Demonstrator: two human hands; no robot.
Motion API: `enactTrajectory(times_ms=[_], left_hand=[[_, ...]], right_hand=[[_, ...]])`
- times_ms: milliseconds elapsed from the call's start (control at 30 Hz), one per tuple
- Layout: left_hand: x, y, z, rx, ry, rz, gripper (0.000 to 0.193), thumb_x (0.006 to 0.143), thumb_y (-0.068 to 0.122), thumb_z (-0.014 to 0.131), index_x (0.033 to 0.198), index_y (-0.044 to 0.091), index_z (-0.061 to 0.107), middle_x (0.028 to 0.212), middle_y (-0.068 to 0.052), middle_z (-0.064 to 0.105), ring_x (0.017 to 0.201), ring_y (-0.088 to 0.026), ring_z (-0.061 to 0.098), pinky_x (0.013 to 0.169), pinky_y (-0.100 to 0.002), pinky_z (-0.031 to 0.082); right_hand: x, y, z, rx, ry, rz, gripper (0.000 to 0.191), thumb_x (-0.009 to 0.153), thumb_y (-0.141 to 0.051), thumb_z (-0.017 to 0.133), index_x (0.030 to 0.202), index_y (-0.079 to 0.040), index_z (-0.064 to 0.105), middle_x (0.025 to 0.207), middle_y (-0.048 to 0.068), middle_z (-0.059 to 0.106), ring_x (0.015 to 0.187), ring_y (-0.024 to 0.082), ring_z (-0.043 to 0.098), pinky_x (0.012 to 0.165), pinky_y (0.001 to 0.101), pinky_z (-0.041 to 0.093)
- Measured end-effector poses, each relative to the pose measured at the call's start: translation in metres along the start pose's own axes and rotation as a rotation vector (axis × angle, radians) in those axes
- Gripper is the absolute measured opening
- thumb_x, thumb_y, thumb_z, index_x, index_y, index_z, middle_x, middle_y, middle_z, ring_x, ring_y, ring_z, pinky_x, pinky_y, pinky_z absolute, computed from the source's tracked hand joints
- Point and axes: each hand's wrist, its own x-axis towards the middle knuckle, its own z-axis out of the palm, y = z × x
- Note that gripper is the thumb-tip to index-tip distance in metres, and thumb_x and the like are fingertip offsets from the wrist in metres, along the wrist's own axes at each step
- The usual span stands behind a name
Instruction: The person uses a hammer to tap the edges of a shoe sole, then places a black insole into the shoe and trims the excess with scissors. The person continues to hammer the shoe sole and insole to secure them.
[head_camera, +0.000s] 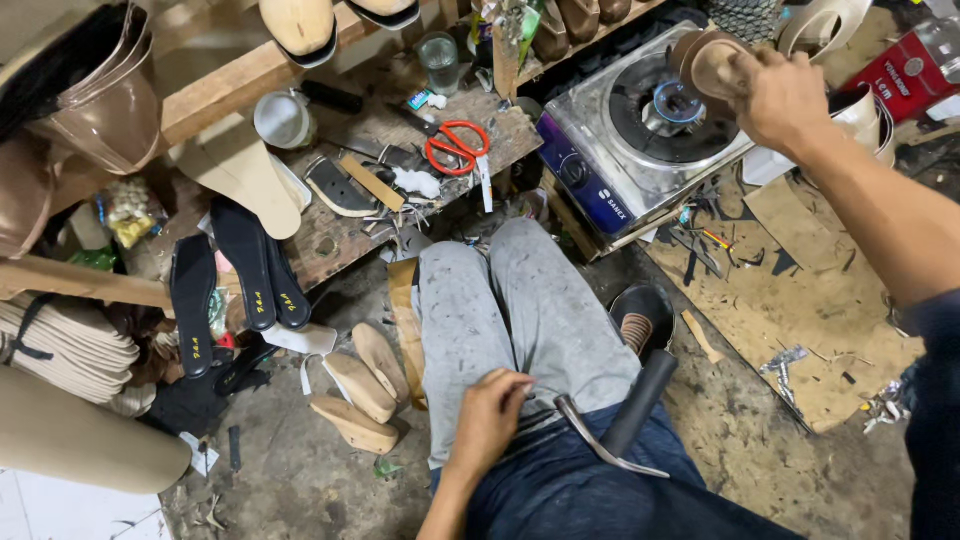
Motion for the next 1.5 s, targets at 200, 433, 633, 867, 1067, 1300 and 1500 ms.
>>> enactTrajectory(times_ms=[200,433,633,867,1067,1300,1500], left_hand=[[0.003,0.002,-0.008,-0.004,0.019,-0.110,0.011,0.089,0.005,0.071,0.098,0.003,0.076,0.080,-0.011,0.071,0.064,-0.022,0.064,0.060,-0.034,0.049],[-0.001,-0.002,-0.006,-0.048,0.060,-0.040,0.012,0.089,0.004,0.070,0.099,0.003,0.075,0.084,-0.011,0.071,0.067,-0.019,0.067,0.062,-0.031,0.051],[-0.001,-0.026,0.001,-0.150,0.018,-0.089,0.013,0.094,0.008,0.069,0.101,0.000,0.077,0.082,-0.007,0.072,0.067,-0.014,0.063,0.061,-0.031,0.051],[0.079,-0.009,-0.003,-0.894,0.207,-0.151,0.047,0.105,0.028,0.053,0.144,0.002,0.055,0.132,-0.010,0.067,0.113,-0.015,0.065,0.094,-0.031,0.056],[0.097,0.040,-0.023,-1.343,0.647,-0.028,0.045,0.103,0.027,0.058,0.138,-0.002,0.053,0.129,-0.010,0.065,0.115,-0.019,0.064,0.097,-0.036,0.055],[0.100,0.057,-0.080,-0.751,0.518,0.380,0.045,0.096,0.008,0.074,0.136,-0.004,0.056,0.124,-0.010,0.068,0.111,-0.015,0.066,0.101,-0.030,0.053],[0.139,0.079,-0.072,-0.260,0.302,0.307,0.053,0.090,0.010,0.081,0.137,-0.003,0.060,0.120,-0.011,0.072,0.108,-0.015,0.068,0.096,-0.029,0.055]], right_hand=[[0.023,0.017,0.005,1.317,-0.159,0.837,0.049,0.082,-0.017,0.079,0.126,-0.006,0.059,0.120,0.014,0.073,0.111,0.031,0.076,0.090,0.0452,0.059],[0.010,0.014,0.006,0.271,-0.069,0.163,0.046,0.090,-0.008,0.082,0.131,0.004,0.067,0.117,0.027,0.070,0.102,0.038,0.068,0.090,0.0444,0.052],[0.011,0.015,0.007,0.842,-0.132,0.593,0.045,0.094,-0.020,0.080,0.131,0.001,0.063,0.118,0.014,0.070,0.101,0.024,0.068,0.088,0.0391,0.054],[-0.123,-0.109,-0.008,1.941,-0.364,0.856,0.035,0.100,-0.025,0.063,0.129,-0.006,0.064,0.122,0.009,0.072,0.106,0.021,0.070,0.096,0.0400,0.056],[-0.210,-0.250,0.001,2.571,-1.094,0.839,0.045,0.099,-0.032,0.055,0.124,0.003,0.067,0.113,0.019,0.075,0.096,0.029,0.074,0.086,0.0427,0.059],[-0.277,-0.318,0.010,1.269,-0.565,-0.299,0.023,0.097,-0.017,0.062,0.106,0.000,0.073,0.096,0.017,0.078,0.091,0.033,0.074,0.083,0.0437,0.057],[-0.300,-0.347,-0.012,0.791,-0.767,-0.674,0.044,0.095,-0.033,0.067,0.128,-0.007,0.059,0.105,0.021,0.066,0.102,0.040,0.064,0.087,0.0480,0.048]])
